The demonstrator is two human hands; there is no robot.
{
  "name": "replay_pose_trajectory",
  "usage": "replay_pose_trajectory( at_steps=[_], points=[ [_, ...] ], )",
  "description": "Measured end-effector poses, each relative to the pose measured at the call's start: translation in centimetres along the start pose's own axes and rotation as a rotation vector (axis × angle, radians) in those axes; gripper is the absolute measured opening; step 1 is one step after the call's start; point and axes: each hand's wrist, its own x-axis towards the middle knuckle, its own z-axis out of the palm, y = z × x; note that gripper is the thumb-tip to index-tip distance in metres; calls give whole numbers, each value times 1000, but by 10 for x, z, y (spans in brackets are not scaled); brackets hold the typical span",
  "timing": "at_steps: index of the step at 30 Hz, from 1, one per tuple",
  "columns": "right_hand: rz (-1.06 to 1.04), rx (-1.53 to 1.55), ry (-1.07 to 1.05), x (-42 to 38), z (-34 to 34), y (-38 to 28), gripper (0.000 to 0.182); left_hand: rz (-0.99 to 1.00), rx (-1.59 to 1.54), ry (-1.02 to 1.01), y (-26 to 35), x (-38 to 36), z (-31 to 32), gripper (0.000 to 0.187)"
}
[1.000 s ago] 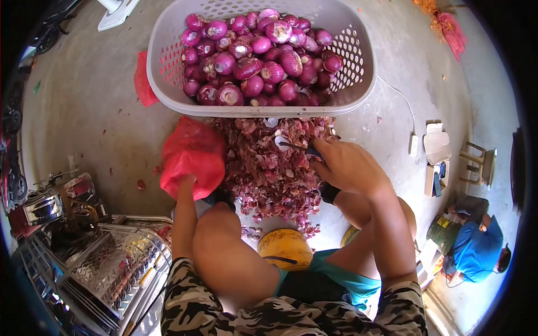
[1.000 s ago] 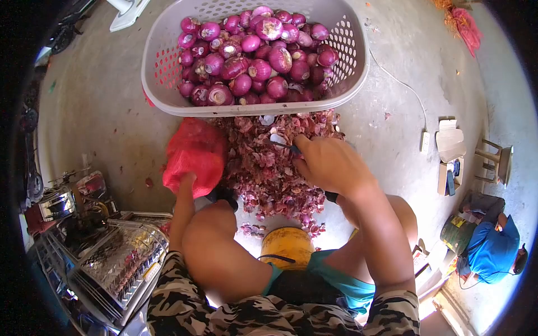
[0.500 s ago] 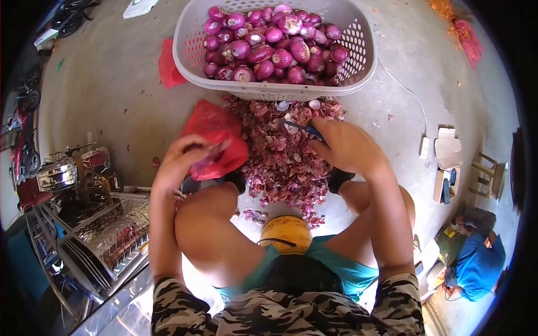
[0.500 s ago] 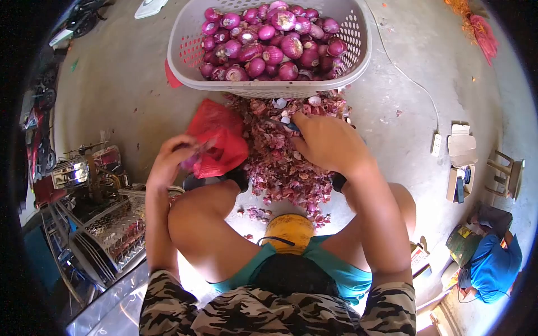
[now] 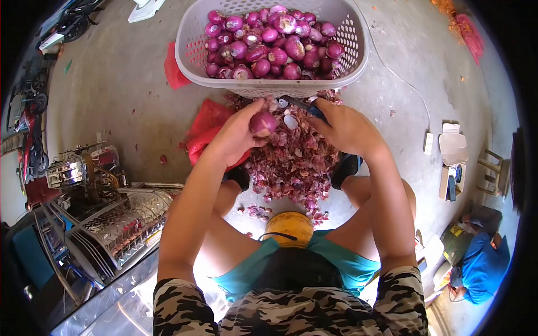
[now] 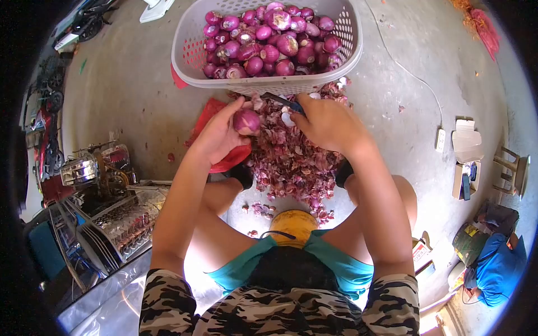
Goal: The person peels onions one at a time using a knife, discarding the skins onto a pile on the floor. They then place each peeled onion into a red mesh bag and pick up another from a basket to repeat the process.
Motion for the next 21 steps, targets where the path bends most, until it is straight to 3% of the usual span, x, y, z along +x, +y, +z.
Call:
replay_pose_trajectory(
  at_steps=[2,6,9,13,16,19,21],
  points=[
    [5,47,3,0,2,-3,28,44,-222,-91,-4,-3,8,45],
    [0,172,80,6,5,-5,30,215,50,-108,-11,1,20,61],
    [26,331,95,8,3,-11,30,368,276,-63,-14,6,22,62],
    [119,570,8,7,-3,-11,42,370,231,-124,-9,4,22,61],
    [-33,325,150,7,1,-6,58,383,229,-132,-6,-1,25,60],
    [28,228,84,7,-4,-11,69,395,247,-148,-4,-2,27,62],
    [25,242,87,6,-6,-12,67,400,244,-153,-3,-3,30,62]
  ],
)
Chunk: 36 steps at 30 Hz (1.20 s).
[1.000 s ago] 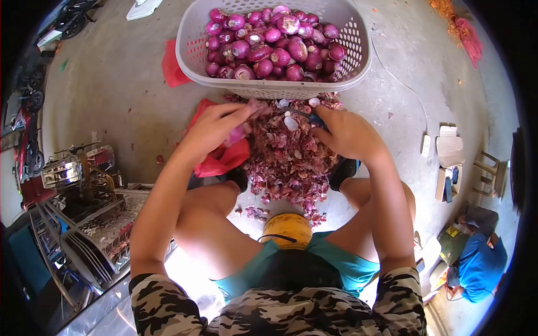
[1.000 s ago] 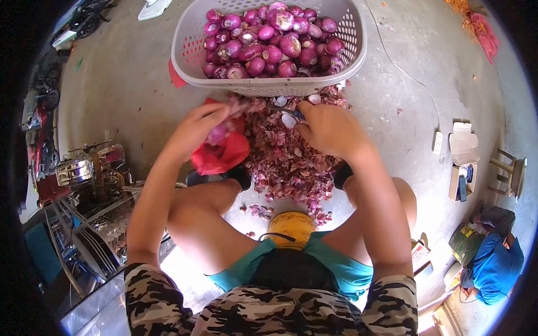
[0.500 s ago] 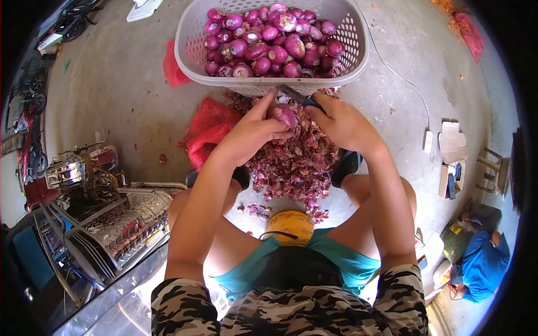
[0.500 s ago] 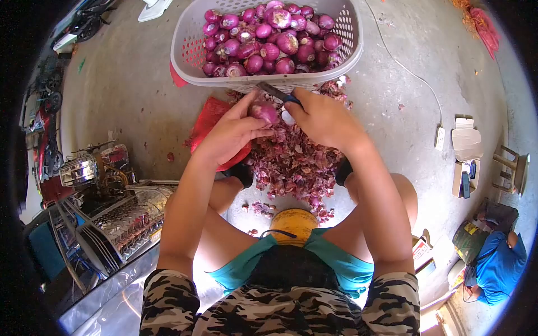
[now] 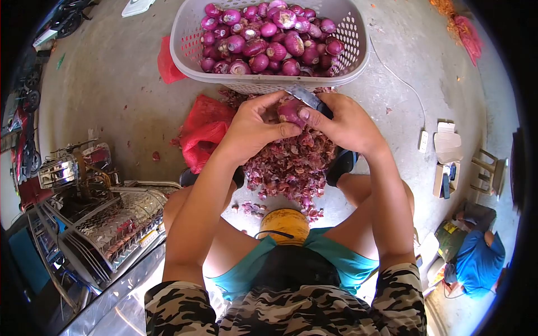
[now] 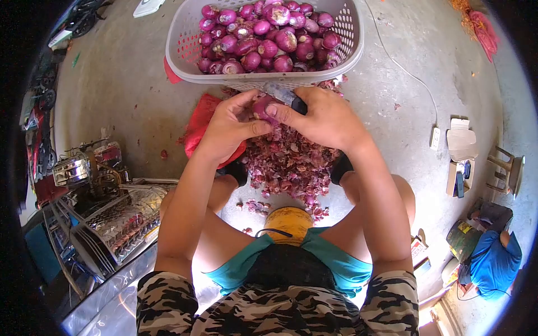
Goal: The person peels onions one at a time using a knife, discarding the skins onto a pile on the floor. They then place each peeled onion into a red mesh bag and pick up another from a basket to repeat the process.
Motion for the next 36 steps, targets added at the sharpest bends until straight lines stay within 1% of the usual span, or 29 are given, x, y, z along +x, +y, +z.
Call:
replay_pose_trajectory(
  at_steps=[4,7,10,13,16,18,19,22,25,27,28,30,31,33,34,35,36],
  points=[
    [-16,-12,48,-1,0,-4,62,59,-27,18,-6,2,0,63],
    [-46,-141,131,-1,2,-6,59,75,-25,30,-8,3,-1,64],
    [-33,-179,117,0,0,-13,57,92,-20,28,-6,2,0,64],
    [-113,-232,118,0,9,-7,39,85,-18,-10,-4,2,-4,62],
    [-96,-128,71,1,9,-6,38,95,-26,-29,-4,2,-7,61],
    [-89,-83,47,3,12,-3,49,83,-30,-33,-2,1,-7,62],
    [-85,-60,35,4,13,-2,54,135,0,-13,-2,1,-7,62],
    [-158,-3,67,5,18,-5,51,272,80,47,-5,3,-5,62],
    [-134,53,25,6,18,-7,49,370,183,132,-8,7,-4,59],
    [-127,218,-39,7,20,-4,49,431,304,221,-11,11,-4,54],
    [-124,301,-70,8,20,-3,49,403,240,218,-10,11,-4,54],
    [-76,312,-126,5,13,-4,51,353,110,216,-5,11,-3,53],
    [-51,318,-154,4,9,-3,53,298,31,238,-4,11,-3,52],
    [-78,286,-90,0,2,5,54,182,-127,275,-2,11,-3,49],
    [-91,271,-57,-1,-2,11,55,155,-161,259,-1,10,-3,46],
    [-4,278,-50,-2,-2,16,56,126,-196,245,2,8,-4,42],
    [-5,215,-108,-1,-5,16,55,97,-230,231,3,6,-5,39]
  ],
)
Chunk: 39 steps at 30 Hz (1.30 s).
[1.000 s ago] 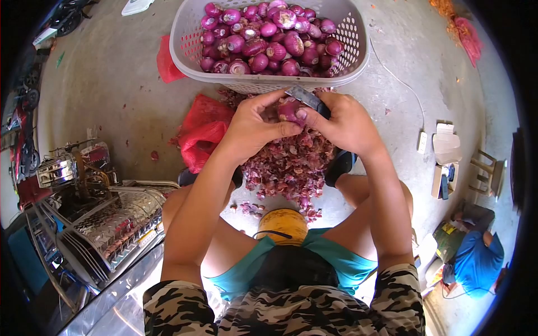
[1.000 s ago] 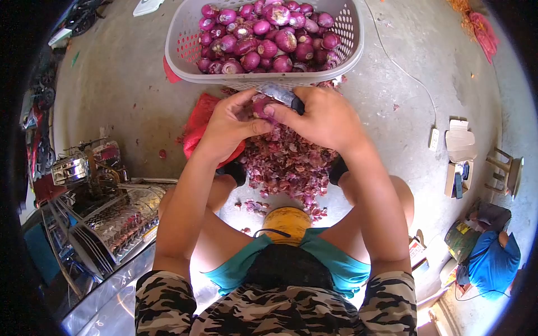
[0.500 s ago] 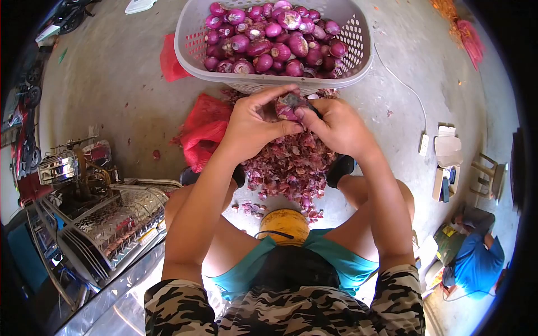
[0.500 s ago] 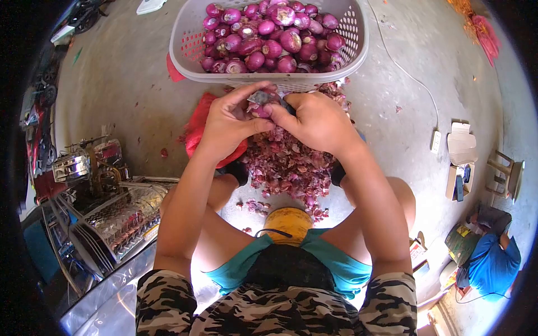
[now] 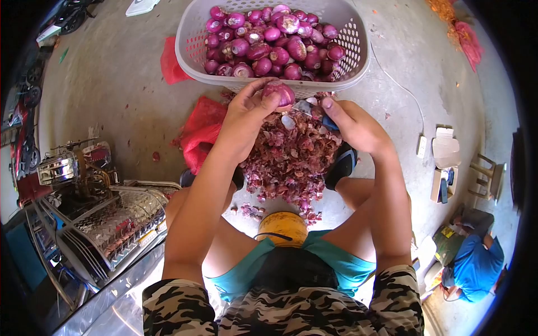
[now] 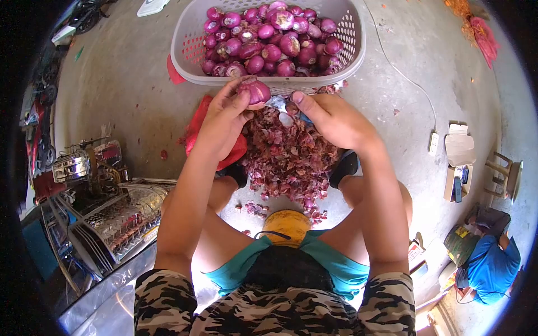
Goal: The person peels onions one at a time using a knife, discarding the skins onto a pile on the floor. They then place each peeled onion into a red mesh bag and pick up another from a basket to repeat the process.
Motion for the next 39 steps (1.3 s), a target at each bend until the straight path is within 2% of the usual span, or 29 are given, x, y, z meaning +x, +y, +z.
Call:
replay_pose_trajectory(
  at_steps=[2,5,9,14,15,18,21,26,30,33,39],
  points=[
    [18,-126,-116,1,-8,-5,53,-58,-95,-48,-3,1,-7,37],
    [-6,-187,-11,-3,-7,-11,49,-116,-179,-96,-1,1,-6,34],
    [-169,-60,177,0,-2,-9,47,-153,-234,-131,5,-2,4,34],
    [-131,-166,102,2,-2,-12,48,-192,-365,-264,-6,-1,-3,38],
    [-161,-145,138,2,0,-13,48,-199,-388,-295,-6,-1,-5,40],
    [-212,-89,215,3,7,-15,46,-90,-283,-300,-10,-2,-1,43],
    [-165,-41,209,3,11,-16,45,-98,-402,-325,-9,-3,3,40],
    [-108,-60,178,4,13,-19,45,-92,-359,-338,-8,-3,-1,42],
    [-182,-101,230,6,22,-15,45,-79,-357,-377,-8,0,-8,42],
    [-244,-106,265,9,27,-13,44,-56,-294,-370,-8,1,-12,53],
    [-256,-125,305,11,31,-13,42,-8,-322,-343,-12,0,-10,50]
  ],
)
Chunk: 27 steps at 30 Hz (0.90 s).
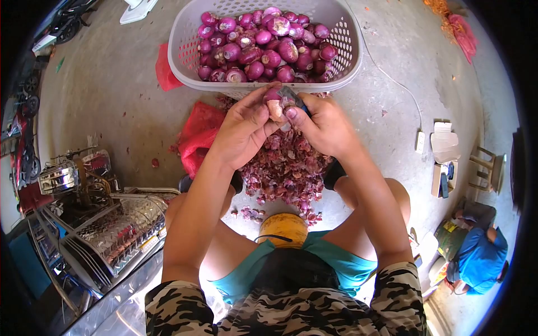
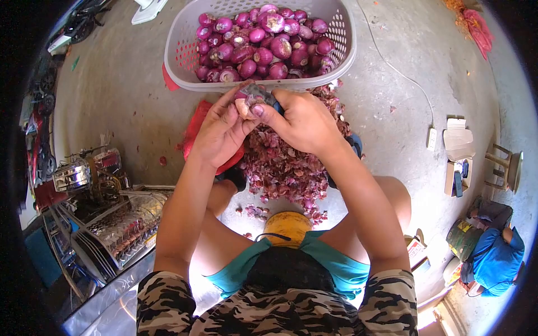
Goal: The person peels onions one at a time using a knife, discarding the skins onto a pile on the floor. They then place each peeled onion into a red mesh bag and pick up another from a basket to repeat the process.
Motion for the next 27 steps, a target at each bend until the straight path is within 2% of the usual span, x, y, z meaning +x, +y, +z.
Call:
replay_pose_trajectory(
  at_steps=[2,4,6,8,12,15,17,18,21,22,25,27],
  points=[
    [56,-66,5,1,1,-2,41,-53,-49,56,2,0,4,44],
    [20,-78,63,0,8,-4,42,-77,-69,85,2,1,3,41],
    [20,-67,92,0,10,-6,42,-69,-64,90,0,1,1,40],
    [52,-29,95,2,9,-8,41,31,-17,133,-3,3,7,38],
    [28,-23,26,1,12,-6,41,85,-42,190,-6,7,2,34],
    [-7,-43,-77,1,6,-3,42,37,-41,151,1,7,-2,35],
    [-40,-52,-183,1,-7,2,43,6,-81,250,4,9,-3,33],
    [25,-105,-270,0,-16,-1,45,-10,-101,299,6,9,-1,31],
    [33,-231,-257,-4,-27,0,45,4,15,335,12,8,5,40],
    [71,-269,-312,-4,-30,2,47,5,13,351,11,9,5,40],
    [163,-162,-296,-6,-25,14,42,-12,-10,390,8,10,3,39],
    [143,-198,-284,-5,-26,15,43,-46,-46,402,9,11,2,39]
  ],
)
